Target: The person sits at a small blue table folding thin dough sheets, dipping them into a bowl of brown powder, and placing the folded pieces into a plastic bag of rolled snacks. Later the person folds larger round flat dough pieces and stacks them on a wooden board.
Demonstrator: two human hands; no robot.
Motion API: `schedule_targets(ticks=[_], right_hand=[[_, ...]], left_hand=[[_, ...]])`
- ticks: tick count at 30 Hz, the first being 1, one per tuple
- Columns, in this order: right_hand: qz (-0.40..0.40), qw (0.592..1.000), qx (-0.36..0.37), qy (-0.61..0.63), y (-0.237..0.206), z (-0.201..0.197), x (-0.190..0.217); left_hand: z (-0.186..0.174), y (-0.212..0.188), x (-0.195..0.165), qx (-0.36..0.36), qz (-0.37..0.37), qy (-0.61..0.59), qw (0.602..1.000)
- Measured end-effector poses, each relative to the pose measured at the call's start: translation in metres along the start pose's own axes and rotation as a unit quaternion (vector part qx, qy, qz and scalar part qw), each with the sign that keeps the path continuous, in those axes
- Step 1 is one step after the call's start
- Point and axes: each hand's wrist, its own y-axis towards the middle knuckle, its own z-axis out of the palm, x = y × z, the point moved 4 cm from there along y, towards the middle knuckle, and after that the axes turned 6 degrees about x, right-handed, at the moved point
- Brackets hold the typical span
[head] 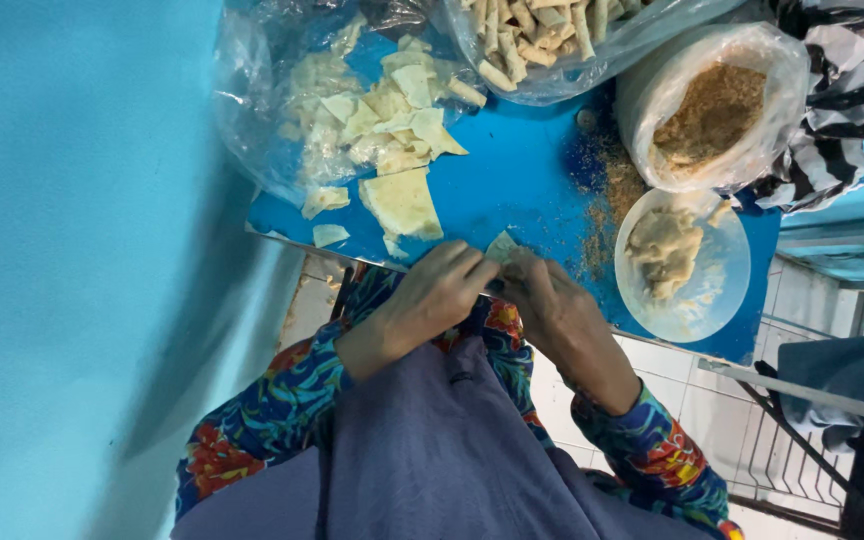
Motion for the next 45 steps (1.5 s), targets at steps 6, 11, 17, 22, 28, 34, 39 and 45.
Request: schedule_targets(ticks=[6, 11, 17, 22, 28, 34, 39, 45], right_hand=[[0.072, 0.992, 0.029, 0.098, 0.024, 0.000, -0.024], [0.035, 0.998, 0.013, 0.051, 0.020, 0.005, -0.025], [0.001, 0.999, -0.022, -0.047, -0.003, 0.018, -0.018], [0.020, 0.999, -0.022, 0.039, 0.012, 0.008, -0.023], [0.114, 0.974, 0.080, 0.181, 0.037, -0.003, -0.048], [0.070, 0.993, 0.019, 0.097, 0.022, 0.006, -0.039], [-0.007, 0.996, -0.064, -0.063, 0.004, 0.013, -0.016], [-0.078, 0.986, -0.096, -0.115, -0.003, 0.022, -0.019]], left_hand=[[-0.005, 0.005, -0.006, -0.028, -0.013, 0.031, 0.999], [-0.010, -0.001, -0.019, -0.019, 0.024, 0.078, 0.996], [-0.002, 0.002, -0.016, 0.019, 0.019, 0.113, 0.993], [0.006, 0.025, 0.003, 0.076, -0.094, -0.031, 0.992], [0.004, 0.053, 0.026, 0.183, -0.119, -0.108, 0.970], [0.001, 0.049, 0.028, 0.205, -0.175, -0.143, 0.952], [-0.008, 0.020, -0.009, 0.057, -0.013, 0.086, 0.995], [-0.001, 0.015, -0.008, 0.057, 0.023, 0.150, 0.987]])
